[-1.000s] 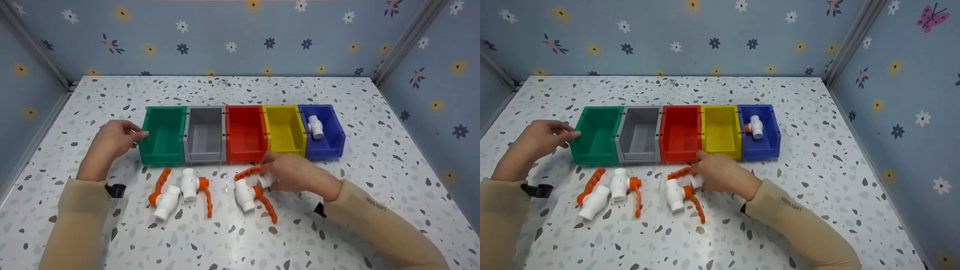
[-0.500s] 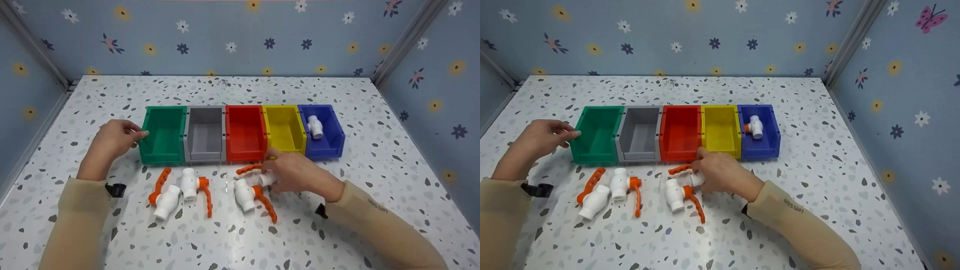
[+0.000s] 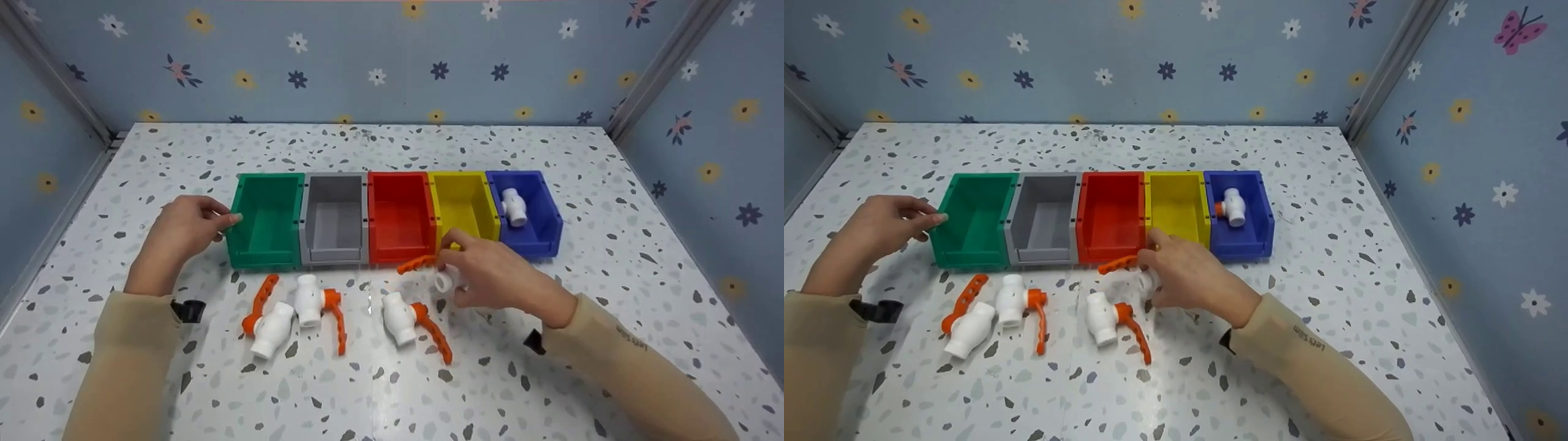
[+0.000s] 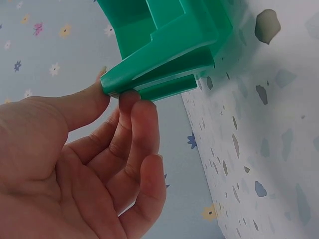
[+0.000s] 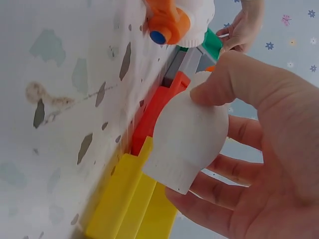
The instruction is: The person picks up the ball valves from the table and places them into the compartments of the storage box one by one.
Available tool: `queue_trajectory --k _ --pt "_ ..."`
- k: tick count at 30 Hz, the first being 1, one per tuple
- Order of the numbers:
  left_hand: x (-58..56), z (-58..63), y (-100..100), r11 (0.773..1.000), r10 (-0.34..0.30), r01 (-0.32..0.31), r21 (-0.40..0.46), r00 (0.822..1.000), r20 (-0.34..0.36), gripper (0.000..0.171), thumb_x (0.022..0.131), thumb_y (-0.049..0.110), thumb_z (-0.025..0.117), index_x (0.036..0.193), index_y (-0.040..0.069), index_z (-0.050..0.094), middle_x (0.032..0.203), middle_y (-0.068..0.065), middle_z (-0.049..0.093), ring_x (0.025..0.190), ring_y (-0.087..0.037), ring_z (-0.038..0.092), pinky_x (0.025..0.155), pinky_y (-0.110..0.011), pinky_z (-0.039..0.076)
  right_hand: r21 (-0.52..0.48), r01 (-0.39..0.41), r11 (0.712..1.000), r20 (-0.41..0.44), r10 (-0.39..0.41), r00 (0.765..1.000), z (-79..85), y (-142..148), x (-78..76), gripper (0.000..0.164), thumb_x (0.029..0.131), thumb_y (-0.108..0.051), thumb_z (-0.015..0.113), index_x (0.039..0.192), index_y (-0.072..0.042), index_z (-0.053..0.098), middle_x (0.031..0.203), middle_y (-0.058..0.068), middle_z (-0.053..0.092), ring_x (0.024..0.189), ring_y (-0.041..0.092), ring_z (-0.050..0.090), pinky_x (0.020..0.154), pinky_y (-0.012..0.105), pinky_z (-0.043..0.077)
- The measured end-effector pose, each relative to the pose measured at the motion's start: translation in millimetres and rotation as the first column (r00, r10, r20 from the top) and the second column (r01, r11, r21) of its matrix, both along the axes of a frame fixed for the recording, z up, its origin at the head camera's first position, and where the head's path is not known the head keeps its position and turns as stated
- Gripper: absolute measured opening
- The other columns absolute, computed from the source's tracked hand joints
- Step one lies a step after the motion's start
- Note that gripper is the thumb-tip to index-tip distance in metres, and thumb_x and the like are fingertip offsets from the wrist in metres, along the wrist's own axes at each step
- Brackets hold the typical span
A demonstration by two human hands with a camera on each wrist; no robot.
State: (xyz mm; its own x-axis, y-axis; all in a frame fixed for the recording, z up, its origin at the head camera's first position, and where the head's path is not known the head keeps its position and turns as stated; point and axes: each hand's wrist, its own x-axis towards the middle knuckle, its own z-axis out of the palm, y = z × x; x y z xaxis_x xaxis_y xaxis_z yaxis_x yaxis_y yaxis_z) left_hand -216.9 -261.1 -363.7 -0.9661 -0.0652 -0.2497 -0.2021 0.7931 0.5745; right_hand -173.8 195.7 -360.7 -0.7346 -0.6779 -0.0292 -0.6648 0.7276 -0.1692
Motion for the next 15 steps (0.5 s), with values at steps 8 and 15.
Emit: queue_trajectory --k 8,15 --pt "-0.4 -0.9 -0.7 1.000 -0.004 0.004 -0.008 1.000 -0.007 0.055 0.102 0.041 0.056 0.131 -0.006 0.054 0.116 -0.026 0.062 0.103 -0.040 0.061 0.083 -0.052 0.048 -0.040 0.085 0.996 -0.077 -0.088 0.993 8.7 6.7 -4.9 0.039 0.074 -0.023 0.082 0.111 -0.021 0.069 0.121 0.001 0.050 0.071 0.015 0.053 0.060 0.025 0.047" --pt "-1.1 -1.4 -0.6 1.000 0.006 -0.006 -0.009 1.000 0.011 0.056 0.102 0.041 0.055 0.133 -0.005 0.053 0.117 -0.026 0.061 0.104 -0.040 0.061 0.085 -0.053 0.048 -0.119 0.298 0.947 -0.043 -0.304 0.952 10.9 3.8 -9.1 0.037 0.077 -0.022 0.075 0.112 -0.015 0.068 0.116 0.003 0.049 0.065 0.021 0.051 0.056 0.030 0.046"
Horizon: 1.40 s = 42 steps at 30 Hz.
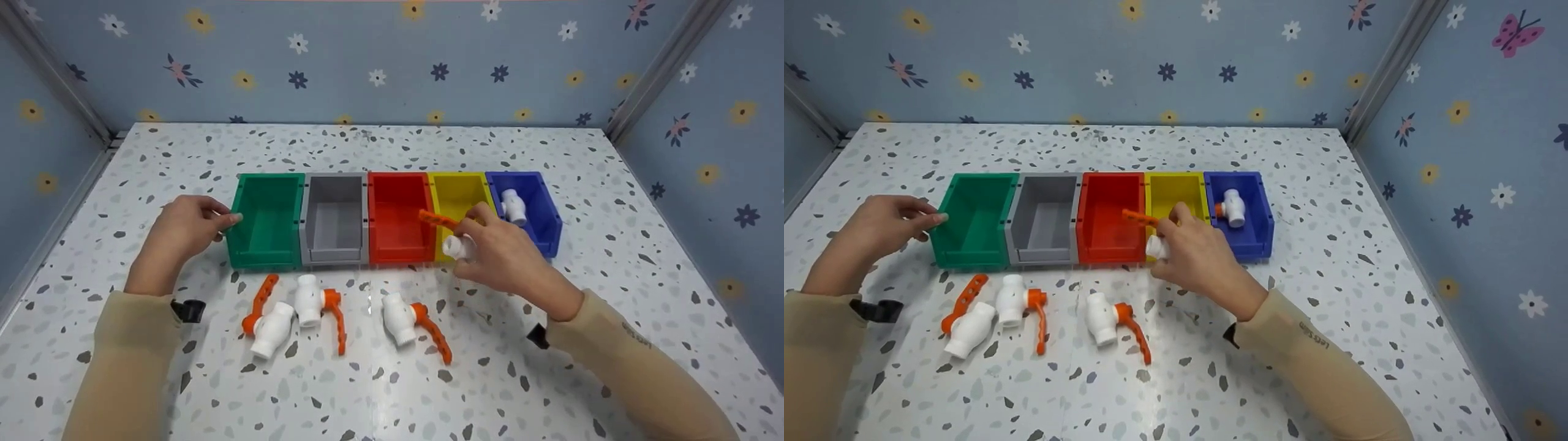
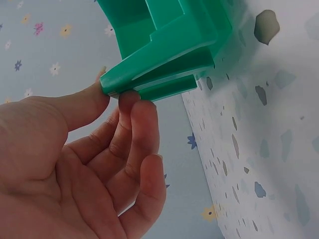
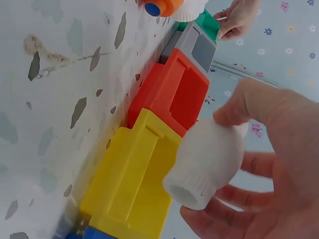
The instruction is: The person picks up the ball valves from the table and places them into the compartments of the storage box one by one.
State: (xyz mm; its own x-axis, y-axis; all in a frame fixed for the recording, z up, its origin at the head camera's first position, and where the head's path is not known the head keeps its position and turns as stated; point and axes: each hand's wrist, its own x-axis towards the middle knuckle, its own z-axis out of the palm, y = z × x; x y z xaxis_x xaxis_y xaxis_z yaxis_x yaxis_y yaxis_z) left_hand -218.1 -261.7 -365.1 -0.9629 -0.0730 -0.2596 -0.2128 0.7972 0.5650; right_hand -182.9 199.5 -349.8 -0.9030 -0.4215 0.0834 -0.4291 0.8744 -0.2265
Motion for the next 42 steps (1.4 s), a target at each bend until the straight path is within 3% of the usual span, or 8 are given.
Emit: queue_trajectory --k 8,16,19,24,29,33,42 --pt "-1.0 1.1 1.5 1.000 -0.009 0.009 0.000 1.000 -0.004 0.056 0.102 0.042 0.055 0.133 -0.005 0.053 0.117 -0.026 0.061 0.103 -0.039 0.061 0.083 -0.051 0.049 -0.069 0.173 0.982 0.064 -0.169 0.984 4.3 -4.2 -8.7 0.038 0.082 -0.024 0.072 0.114 -0.005 0.065 0.116 0.006 0.050 0.077 0.026 0.056 0.071 0.036 0.053" --pt "0.0 2.7 1.0 1.000 -0.006 0.006 0.001 1.000 -0.005 0.057 0.102 0.043 0.055 0.132 -0.005 0.053 0.117 -0.026 0.061 0.104 -0.040 0.061 0.083 -0.052 0.048 -0.017 0.279 0.960 0.122 -0.274 0.954 14.1 -12.7 -25.6 0.042 0.085 -0.030 0.067 0.116 -0.001 0.064 0.117 0.011 0.050 0.082 0.029 0.056 0.073 0.040 0.050" --pt "0.2 2.3 1.1 1.000 -0.008 0.008 0.003 1.000 -0.009 0.057 0.102 0.043 0.055 0.132 -0.005 0.053 0.117 -0.025 0.061 0.104 -0.040 0.061 0.082 -0.052 0.048 -0.001 0.313 0.950 0.148 -0.309 0.939 15.6 -16.0 -33.3 0.036 0.086 -0.030 0.067 0.107 -0.002 0.066 0.116 0.012 0.050 0.081 0.031 0.056 0.070 0.040 0.049" --pt "-0.3 2.4 1.7 1.000 -0.009 0.009 0.001 1.000 -0.007 0.057 0.102 0.043 0.055 0.132 -0.005 0.053 0.117 -0.026 0.061 0.104 -0.039 0.061 0.082 -0.051 0.048 0.012 0.345 0.938 0.210 -0.340 0.917 17.3 -20.0 -45.5 0.027 0.088 -0.031 0.067 0.090 -0.005 0.062 0.118 0.012 0.049 0.078 0.029 0.056 0.068 0.036 0.049" --pt "0.1 2.4 1.8 1.000 -0.010 0.010 -0.001 1.000 -0.006 0.057 0.102 0.042 0.055 0.132 -0.006 0.053 0.116 -0.026 0.061 0.103 -0.040 0.061 0.083 -0.052 0.048 0.038 0.354 0.934 0.270 -0.351 0.897 18.2 -24.0 -56.3 0.029 0.091 -0.031 0.066 0.083 -0.004 0.062 0.119 0.013 0.048 0.074 0.027 0.057 0.065 0.034 0.048" --pt "0.5 1.7 1.2 1.000 -0.013 0.013 -0.006 1.000 -0.008 0.057 0.102 0.041 0.056 0.132 -0.007 0.053 0.116 -0.026 0.061 0.102 -0.040 0.061 0.082 -0.051 0.049 0.072 0.359 0.931 0.315 -0.362 0.877 18.0 -27.4 -63.4 0.029 0.093 -0.031 0.065 0.084 -0.004 0.063 0.110 0.014 0.051 0.075 0.027 0.058 0.064 0.033 0.047" --pt "0.1 0.8 1.6 1.000 -0.011 0.011 -0.014 1.000 -0.013 0.056 0.102 0.042 0.056 0.132 -0.006 0.053 0.116 -0.027 0.062 0.102 -0.039 0.062 0.082 -0.052 0.049 0.132 0.341 0.931 0.350 -0.366 0.862 14.3 -32.0 -72.3 0.032 0.094 -0.034 0.066 0.093 -0.001 0.066 0.108 0.015 0.054 0.080 0.029 0.058 0.066 0.033 0.047"
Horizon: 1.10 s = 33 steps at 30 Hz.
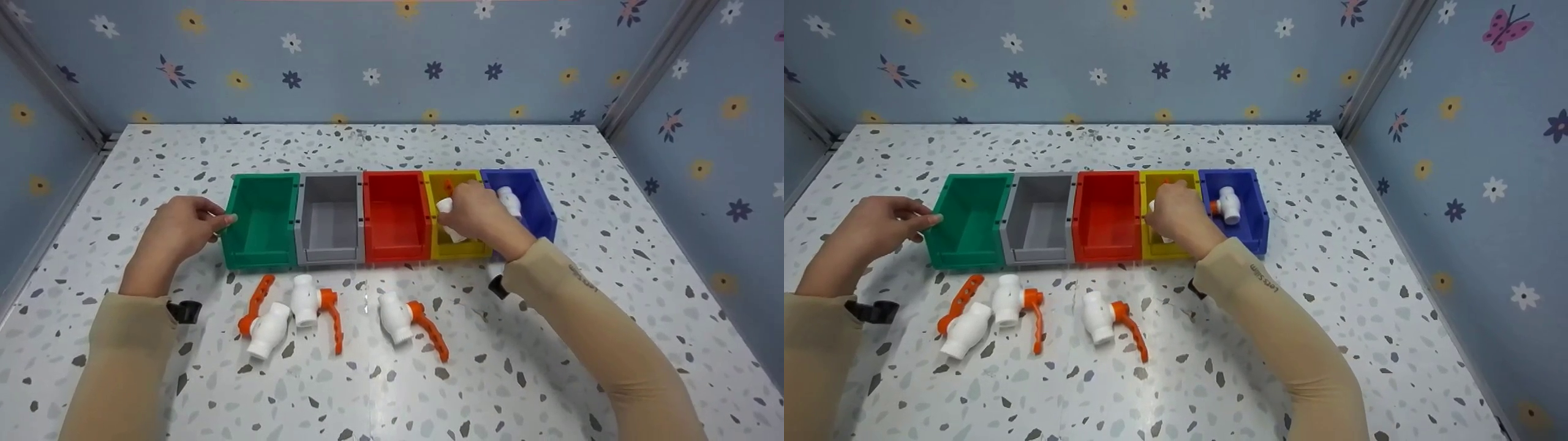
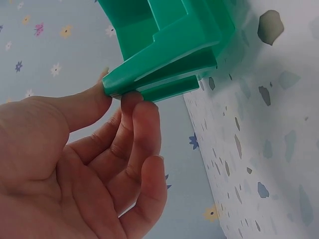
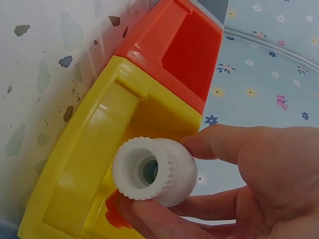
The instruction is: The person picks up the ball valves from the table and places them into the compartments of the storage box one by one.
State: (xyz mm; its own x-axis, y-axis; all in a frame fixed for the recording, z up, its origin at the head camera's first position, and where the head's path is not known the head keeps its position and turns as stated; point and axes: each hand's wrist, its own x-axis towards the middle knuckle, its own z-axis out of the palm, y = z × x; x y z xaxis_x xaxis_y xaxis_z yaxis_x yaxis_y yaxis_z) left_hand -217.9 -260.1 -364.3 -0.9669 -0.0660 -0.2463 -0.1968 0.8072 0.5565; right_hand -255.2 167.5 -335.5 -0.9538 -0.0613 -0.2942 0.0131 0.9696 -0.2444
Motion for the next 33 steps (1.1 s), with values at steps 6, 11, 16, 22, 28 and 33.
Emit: queue_trajectory --k 6,11,16,22,28,33 --pt "2.6 0.9 -0.3 1.000 -0.007 0.007 0.003 1.000 -0.005 0.055 0.102 0.040 0.055 0.131 -0.006 0.054 0.115 -0.026 0.062 0.102 -0.039 0.061 0.081 -0.051 0.048 0.021 -0.020 1.000 0.000 0.020 1.000 -3.9 0.9 -4.8 0.033 0.096 -0.034 0.063 0.098 -0.001 0.064 0.099 0.013 0.056 0.075 0.027 0.058 0.062 0.031 0.045" --pt "2.6 1.3 0.1 1.000 0.001 -0.001 0.004 1.000 0.005 0.055 0.102 0.041 0.055 0.132 -0.006 0.053 0.116 -0.026 0.061 0.103 -0.039 0.060 0.082 -0.051 0.048 0.007 0.010 1.000 0.078 -0.010 0.997 -7.3 1.9 -11.7 0.032 0.097 -0.034 0.059 0.091 -0.003 0.065 0.079 0.009 0.053 0.068 0.024 0.058 0.060 0.030 0.044" --pt "1.6 1.8 0.4 1.000 0.006 -0.007 0.006 1.000 0.009 0.055 0.102 0.040 0.055 0.132 -0.006 0.053 0.116 -0.026 0.061 0.103 -0.039 0.060 0.082 -0.051 0.049 0.008 0.011 1.000 0.136 -0.012 0.991 -7.1 1.7 -18.4 0.031 0.098 -0.033 0.059 0.094 -0.004 0.067 0.082 0.009 0.057 0.076 0.026 0.058 0.069 0.033 0.043" --pt "1.3 1.9 0.4 1.000 0.008 -0.008 0.005 1.000 0.008 0.056 0.102 0.042 0.055 0.133 -0.005 0.053 0.116 -0.026 0.061 0.103 -0.039 0.060 0.082 -0.050 0.049 0.013 0.005 1.000 0.166 -0.007 0.986 -4.7 0.5 -21.2 0.026 0.097 -0.029 0.061 0.095 -0.003 0.068 0.088 0.011 0.066 0.083 0.027 0.063 0.074 0.035 0.048" --pt "0.5 2.4 0.5 1.000 0.003 -0.003 0.007 1.000 0.005 0.056 0.102 0.042 0.055 0.132 -0.005 0.053 0.117 -0.026 0.061 0.103 -0.039 0.061 0.083 -0.051 0.049 0.016 0.011 1.000 0.199 -0.014 0.980 -2.2 -1.1 -19.5 0.021 0.096 -0.024 0.063 0.092 -0.005 0.069 0.088 0.011 0.071 0.084 0.027 0.067 0.074 0.035 0.052" --pt "1.0 1.5 -0.4 1.000 -0.003 0.003 0.008 1.000 0.003 0.055 0.102 0.041 0.055 0.132 -0.005 0.054 0.117 -0.026 0.062 0.102 -0.039 0.061 0.081 -0.050 0.048 0.003 -0.013 1.000 0.184 0.012 0.983 -2.3 0.8 -18.1 0.021 0.093 -0.022 0.065 0.086 -0.004 0.072 0.086 0.011 0.072 0.081 0.026 0.067 0.071 0.035 0.051"
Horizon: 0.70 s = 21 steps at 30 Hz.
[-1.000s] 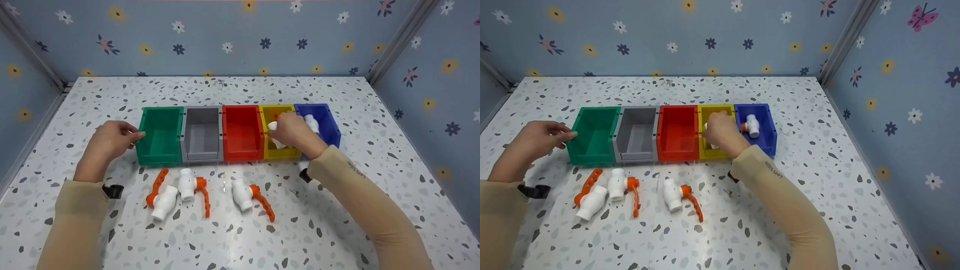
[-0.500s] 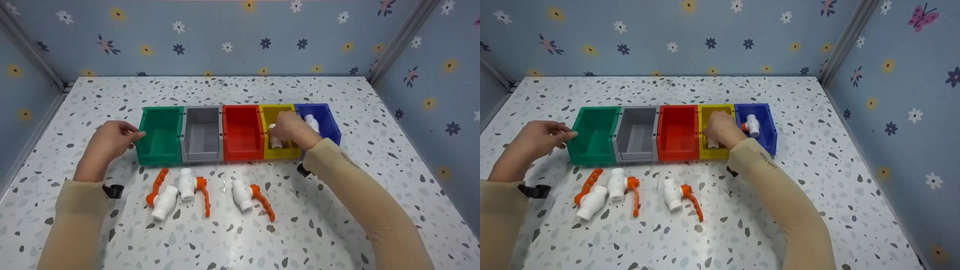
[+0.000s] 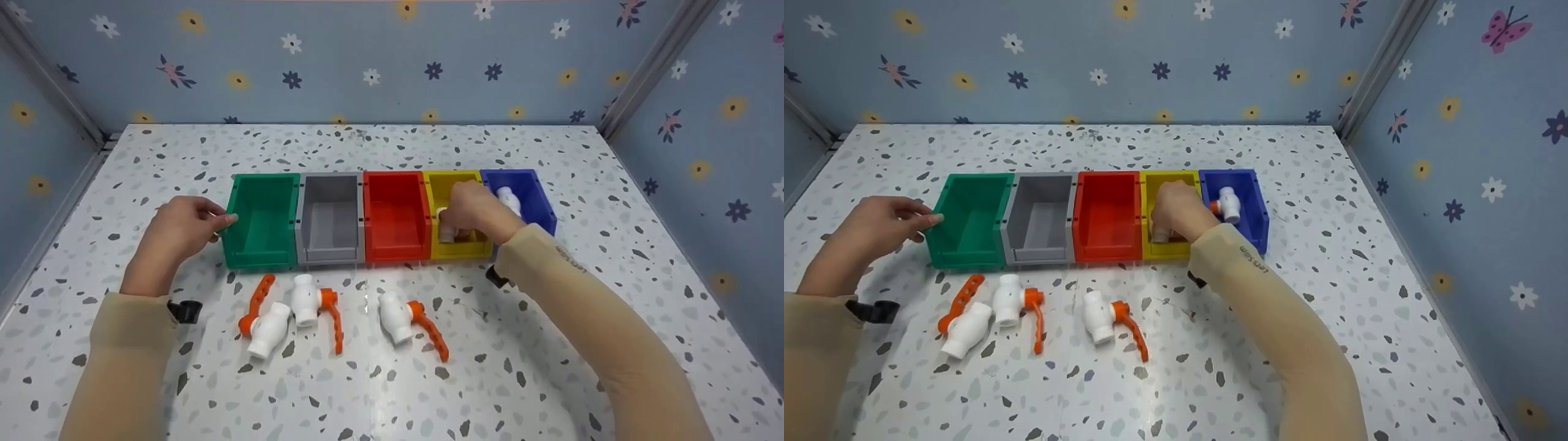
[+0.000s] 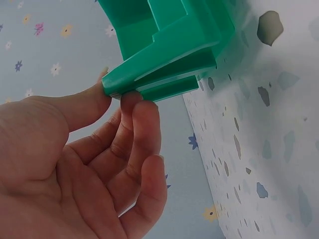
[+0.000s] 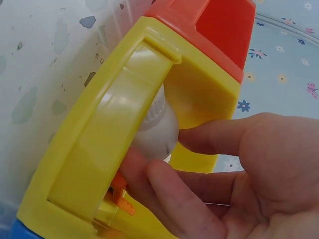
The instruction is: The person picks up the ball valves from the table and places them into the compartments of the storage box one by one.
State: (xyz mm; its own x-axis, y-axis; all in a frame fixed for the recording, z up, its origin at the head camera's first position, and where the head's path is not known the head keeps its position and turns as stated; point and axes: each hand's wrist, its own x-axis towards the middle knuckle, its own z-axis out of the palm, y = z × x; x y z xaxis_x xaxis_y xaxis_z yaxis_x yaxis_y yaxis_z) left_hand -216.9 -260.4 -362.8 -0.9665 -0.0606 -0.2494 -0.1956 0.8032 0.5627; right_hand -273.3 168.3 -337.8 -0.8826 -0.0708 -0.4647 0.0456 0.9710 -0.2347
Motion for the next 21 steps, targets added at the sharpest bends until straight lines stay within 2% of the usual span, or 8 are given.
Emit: queue_trajectory --k 5,9,15,18,21 --pt "0.0 -0.9 -0.5 1.000 -0.006 0.006 -0.005 1.000 -0.007 0.054 0.103 0.039 0.055 0.132 -0.006 0.053 0.115 -0.026 0.062 0.102 -0.039 0.061 0.082 -0.053 0.048 -0.002 -0.015 1.000 -0.039 0.015 0.999 1.5 1.1 2.7 0.027 0.096 -0.027 0.061 0.086 -0.004 0.070 0.083 0.013 0.068 0.072 0.025 0.064 0.063 0.033 0.049" --pt "-0.6 -0.3 -0.6 1.000 -0.005 0.005 -0.007 1.000 -0.009 0.055 0.103 0.039 0.055 0.132 -0.007 0.053 0.116 -0.027 0.062 0.102 -0.040 0.062 0.083 -0.053 0.048 -0.037 -0.023 0.999 -0.102 0.019 0.995 2.9 0.5 6.4 0.027 0.099 -0.029 0.057 0.092 -0.005 0.069 0.083 0.010 0.067 0.073 0.024 0.063 0.064 0.033 0.050" --pt "-1.5 -0.2 -0.2 1.000 -0.001 0.001 -0.004 1.000 -0.006 0.056 0.102 0.041 0.055 0.132 -0.006 0.053 0.116 -0.027 0.061 0.103 -0.040 0.061 0.083 -0.053 0.049 -0.113 -0.107 0.988 -0.226 0.080 0.971 6.3 0.5 17.1 0.026 0.100 -0.028 0.056 0.113 -0.010 0.069 0.099 0.006 0.067 0.071 0.022 0.068 0.066 0.034 0.056" --pt "-1.0 -0.7 -0.1 1.000 0.001 -0.001 -0.004 1.000 -0.004 0.056 0.102 0.041 0.055 0.132 -0.006 0.053 0.116 -0.026 0.061 0.103 -0.040 0.061 0.083 -0.053 0.049 -0.143 -0.125 0.982 -0.239 0.088 0.967 9.4 -0.9 23.8 0.027 0.101 -0.030 0.056 0.116 -0.011 0.067 0.103 0.005 0.066 0.069 0.022 0.070 0.064 0.032 0.057" --pt "-0.2 -1.1 -0.4 1.000 -0.001 0.001 -0.005 1.000 -0.006 0.056 0.103 0.041 0.055 0.132 -0.007 0.053 0.117 -0.027 0.061 0.102 -0.040 0.062 0.083 -0.053 0.049 -0.136 -0.162 0.977 -0.279 0.119 0.953 11.9 -2.9 31.4 0.026 0.100 -0.031 0.058 0.117 -0.013 0.068 0.100 0.003 0.066 0.068 0.020 0.068 0.064 0.031 0.056"
